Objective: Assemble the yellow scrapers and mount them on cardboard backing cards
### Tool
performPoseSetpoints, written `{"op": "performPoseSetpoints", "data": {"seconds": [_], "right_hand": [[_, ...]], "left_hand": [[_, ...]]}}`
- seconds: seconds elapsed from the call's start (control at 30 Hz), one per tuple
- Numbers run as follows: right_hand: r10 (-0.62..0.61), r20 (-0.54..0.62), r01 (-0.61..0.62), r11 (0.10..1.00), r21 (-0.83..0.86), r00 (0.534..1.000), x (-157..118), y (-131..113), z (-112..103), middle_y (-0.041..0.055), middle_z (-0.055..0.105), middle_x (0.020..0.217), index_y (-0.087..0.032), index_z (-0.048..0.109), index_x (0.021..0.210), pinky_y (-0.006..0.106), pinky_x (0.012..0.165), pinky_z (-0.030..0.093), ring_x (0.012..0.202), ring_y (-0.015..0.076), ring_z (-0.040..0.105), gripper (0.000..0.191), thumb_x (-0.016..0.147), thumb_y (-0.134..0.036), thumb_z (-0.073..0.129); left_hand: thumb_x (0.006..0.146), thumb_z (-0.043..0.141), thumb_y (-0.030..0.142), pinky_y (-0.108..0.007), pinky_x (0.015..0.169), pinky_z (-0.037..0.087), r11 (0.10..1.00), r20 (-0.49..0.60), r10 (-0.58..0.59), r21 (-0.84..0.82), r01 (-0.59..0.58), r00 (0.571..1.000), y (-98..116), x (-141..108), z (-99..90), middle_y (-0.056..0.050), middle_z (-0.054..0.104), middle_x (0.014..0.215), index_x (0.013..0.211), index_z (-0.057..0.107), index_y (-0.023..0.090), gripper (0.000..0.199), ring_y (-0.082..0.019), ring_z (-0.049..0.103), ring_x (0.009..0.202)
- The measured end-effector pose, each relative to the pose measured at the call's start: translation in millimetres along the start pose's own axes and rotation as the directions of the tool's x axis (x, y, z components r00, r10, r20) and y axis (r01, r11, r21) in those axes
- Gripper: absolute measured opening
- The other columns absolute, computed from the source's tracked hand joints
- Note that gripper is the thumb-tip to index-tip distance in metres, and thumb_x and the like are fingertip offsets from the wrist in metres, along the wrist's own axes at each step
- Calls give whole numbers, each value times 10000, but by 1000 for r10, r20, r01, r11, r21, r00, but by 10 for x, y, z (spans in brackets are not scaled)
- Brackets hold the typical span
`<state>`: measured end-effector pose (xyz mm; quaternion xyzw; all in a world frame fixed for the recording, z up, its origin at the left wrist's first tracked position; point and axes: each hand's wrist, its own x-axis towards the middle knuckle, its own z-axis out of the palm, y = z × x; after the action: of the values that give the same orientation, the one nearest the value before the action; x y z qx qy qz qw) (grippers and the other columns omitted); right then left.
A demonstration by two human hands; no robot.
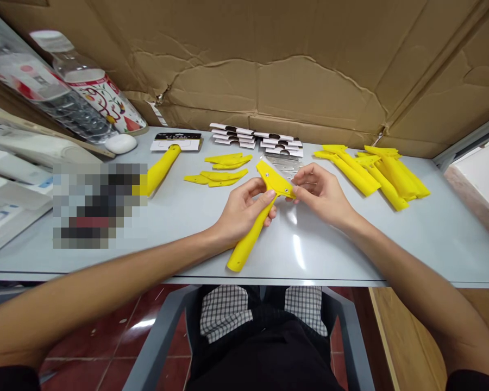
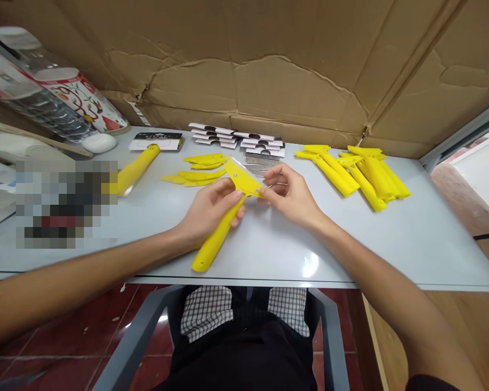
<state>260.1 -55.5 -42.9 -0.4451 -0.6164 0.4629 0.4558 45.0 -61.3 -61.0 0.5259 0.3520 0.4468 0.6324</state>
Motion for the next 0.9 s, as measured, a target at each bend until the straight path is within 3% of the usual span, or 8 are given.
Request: {"op": "performPoseSetpoints", "data": {"seconds": [0.2,0.37,0.47,0.6,0.67,0.73,0.8,0.9], "right_hand": [[142,-22,-140,987,74,990,-4,15,25,-33,716,893,-256,588,1053,362,638,607,663,176,741,474,732,-329,929],[212,-49,-196,956,219,976,23,70,-1,-25,733,843,-253,587,1030,393,675,630,700,220,776,567,666,-387,1001],[224,-50,-202,940,274,973,29,69,18,-16,743,849,-243,596,984,424,749,657,709,228,790,596,627,-429,1035],[213,10,-207,934,291,977,5,39,39,-1,759,898,-242,620,1021,449,839,669,758,219,791,557,707,-521,986],[179,39,-183,967,178,983,-4,2,-19,21,779,939,-248,633,1069,434,798,657,757,214,781,459,836,-557,879],[84,48,-77,990,-120,995,0,-60,-154,46,793,975,-247,658,1060,414,746,623,763,213,761,297,969,-521,731],[-90,74,116,821,-559,993,17,-142,-355,53,791,920,-240,687,960,407,766,569,806,226,736,168,1000,-401,667],[-143,5,79,515,-853,990,52,-258,-675,45,779,839,-235,704,928,414,757,500,768,234,707,152,984,-365,650]], "left_hand": [[1020,730,366,-260,503,571,994,74,-73,86,67,995,57,13,-27,-20,693,725,1177,688,151,270,-157,697,569],[875,881,304,-362,598,675,961,34,-195,208,184,980,199,53,-123,-205,729,1334,1538,524,203,760,-197,784,676],[803,919,275,-383,707,693,884,19,-37,467,24,999,272,31,-171,-218,623,1546,1676,374,298,1029,-204,801,788],[889,755,241,-427,913,665,624,157,167,747,-228,973,269,-12,-181,-148,681,1510,1603,506,261,756,-308,748,1221],[920,684,214,-452,961,645,534,189,199,801,-268,962,239,-20,-180,-125,762,1369,1563,561,234,655,-304,754,1203],[941,653,204,-454,961,633,481,216,198,829,-286,956,213,-22,-181,-104,805,1261,1548,593,228,610,-285,782,1102],[952,648,196,-431,939,625,441,246,200,842,-311,949,204,-26,-182,-90,819,1233,1534,618,232,584,-265,790,1032],[959,656,190,-402,905,611,383,252,215,867,-319,943,215,-32,-187,-78,836,1173,1512,642,219,555,-235,782,916]]}}
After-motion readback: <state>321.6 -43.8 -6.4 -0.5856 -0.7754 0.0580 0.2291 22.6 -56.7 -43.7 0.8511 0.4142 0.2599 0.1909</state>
